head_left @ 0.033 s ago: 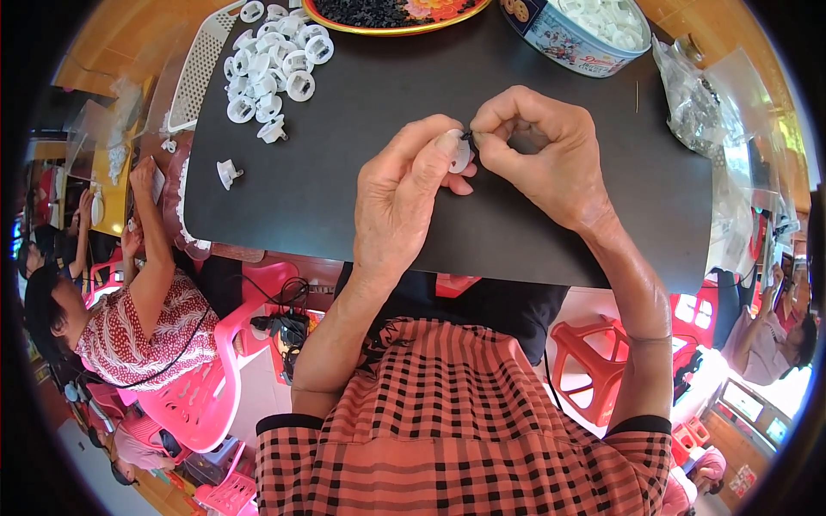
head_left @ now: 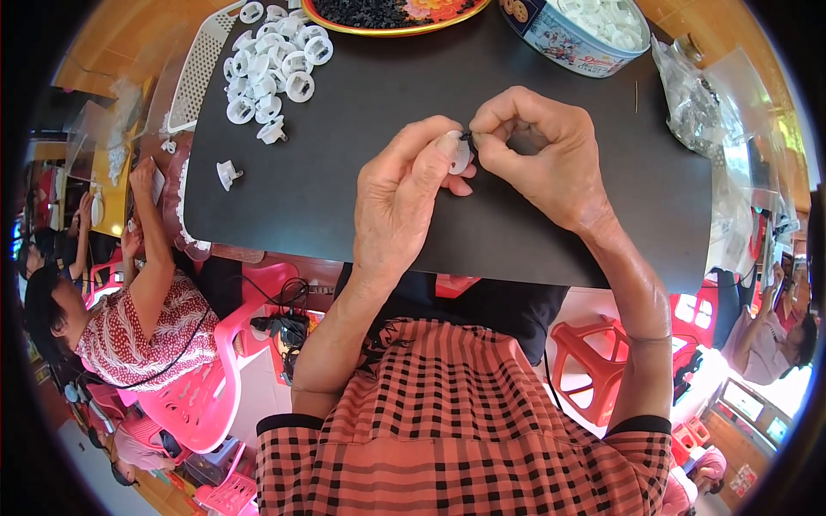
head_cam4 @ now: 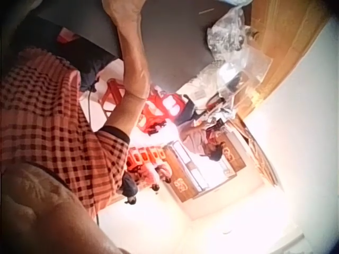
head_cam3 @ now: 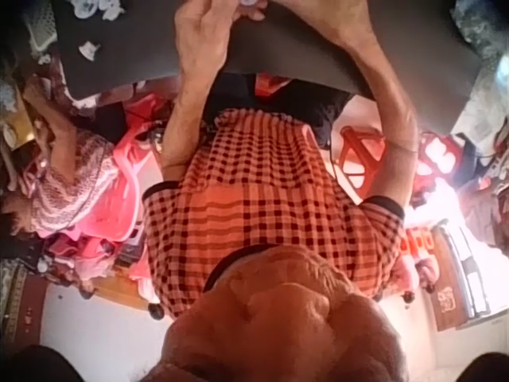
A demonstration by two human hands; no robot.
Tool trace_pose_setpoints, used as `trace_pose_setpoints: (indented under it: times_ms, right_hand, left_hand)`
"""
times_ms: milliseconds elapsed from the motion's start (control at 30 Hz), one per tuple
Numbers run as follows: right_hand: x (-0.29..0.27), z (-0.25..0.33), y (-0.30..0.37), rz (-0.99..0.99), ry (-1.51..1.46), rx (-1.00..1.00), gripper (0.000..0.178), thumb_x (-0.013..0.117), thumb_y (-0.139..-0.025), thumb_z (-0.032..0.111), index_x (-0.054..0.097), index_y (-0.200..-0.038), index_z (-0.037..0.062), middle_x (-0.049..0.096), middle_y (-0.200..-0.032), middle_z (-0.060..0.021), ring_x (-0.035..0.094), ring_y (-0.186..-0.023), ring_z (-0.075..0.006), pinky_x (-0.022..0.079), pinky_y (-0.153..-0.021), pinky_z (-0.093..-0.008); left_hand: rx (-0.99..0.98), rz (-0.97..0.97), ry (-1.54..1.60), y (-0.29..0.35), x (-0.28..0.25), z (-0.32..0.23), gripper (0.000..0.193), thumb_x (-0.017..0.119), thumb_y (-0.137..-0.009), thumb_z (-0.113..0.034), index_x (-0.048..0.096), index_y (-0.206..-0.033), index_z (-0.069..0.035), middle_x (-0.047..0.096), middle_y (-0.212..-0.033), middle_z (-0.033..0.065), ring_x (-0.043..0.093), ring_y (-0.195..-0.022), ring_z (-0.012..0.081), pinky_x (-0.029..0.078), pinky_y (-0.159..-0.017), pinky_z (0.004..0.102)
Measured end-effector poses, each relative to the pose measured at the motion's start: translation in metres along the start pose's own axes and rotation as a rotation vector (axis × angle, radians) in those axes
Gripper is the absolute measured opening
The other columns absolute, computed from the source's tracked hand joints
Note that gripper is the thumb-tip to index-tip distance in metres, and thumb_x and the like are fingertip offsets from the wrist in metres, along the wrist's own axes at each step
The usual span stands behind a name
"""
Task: The person assembles small plastic components and metal parts by hand at a table.
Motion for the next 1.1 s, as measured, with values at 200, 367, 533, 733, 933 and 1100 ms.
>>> trace_pose_setpoints:
  times_ms: [200,367,533,733,933,1100]
  right_hand:
    - [-0.003,0.002,0.002,-0.087,-0.042,-0.085,0.005,0.065,-0.075,-0.001,0.062,-0.078,0.0008,0.063,-0.068,-0.0017,0.063,-0.065,-0.0075,0.05,-0.064,-0.0234]
    - [-0.003,0.013,0.005,-0.074,0.04,-0.134,0.007,0.066,-0.074,-0.001,0.061,-0.078,0.0015,0.063,-0.068,-0.0025,0.065,-0.066,-0.0091,0.051,-0.063,-0.0237]
    - [-0.004,0.023,0.007,-0.077,0.154,-0.218,0.009,0.067,-0.073,-0.002,0.059,-0.077,0.0018,0.064,-0.07,-0.0033,0.065,-0.066,-0.0108,0.051,-0.062,-0.0245]
    - [-0.001,0.018,0.001,-0.084,0.105,-0.212,0.008,0.068,-0.075,0.0,0.064,-0.081,0.0014,0.065,-0.073,-0.0051,0.065,-0.064,-0.0119,0.05,-0.059,-0.0244]
    - [0.001,0.02,0.003,-0.114,0.185,-0.266,0.003,0.068,-0.076,0.002,0.067,-0.079,0.0011,0.066,-0.073,-0.0074,0.065,-0.063,-0.0131,0.05,-0.056,-0.0249]
    - [0.003,0.017,0.004,-0.122,0.211,-0.245,0.006,0.068,-0.076,-0.002,0.067,-0.081,0.001,0.067,-0.075,-0.0047,0.061,-0.063,-0.0103,0.049,-0.059,-0.0231]
  left_hand:
    - [0.015,-0.004,-0.124,0.001,0.008,-0.003,0.02,0.054,-0.094,-0.011,0.06,-0.107,0.002,0.062,-0.084,0.0053,0.059,-0.074,0.009,0.05,-0.064,0.0235]
    - [0.023,-0.011,-0.203,0.003,0.009,-0.006,0.019,0.055,-0.093,-0.011,0.061,-0.106,0.001,0.062,-0.082,0.0033,0.057,-0.074,0.0071,0.049,-0.062,0.0229]
    - [0.105,-0.025,-0.19,0.007,0.01,-0.01,0.019,0.054,-0.093,-0.011,0.062,-0.105,0.002,0.062,-0.085,0.0041,0.058,-0.074,0.0078,0.049,-0.062,0.022]
    - [0.042,-0.018,-0.123,0.001,0.002,-0.004,0.019,0.053,-0.093,-0.009,0.062,-0.105,0.003,0.062,-0.086,0.0046,0.058,-0.075,0.0091,0.049,-0.061,0.0222]
    - [0.059,-0.011,-0.066,-0.001,0.0,-0.003,0.019,0.052,-0.094,-0.009,0.062,-0.103,0.003,0.06,-0.084,0.0044,0.058,-0.075,0.0093,0.049,-0.061,0.0226]
    - [0.063,-0.021,-0.05,-0.002,-0.001,-0.003,0.018,0.051,-0.094,-0.009,0.062,-0.102,0.003,0.06,-0.083,0.004,0.057,-0.074,0.0091,0.049,-0.061,0.0226]
Point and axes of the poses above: each hand's wrist, its own y-axis away from the middle knuckle, its own x-axis out of the palm, z = x × y, the point moved 6 cm from there along -y, towards the middle knuckle
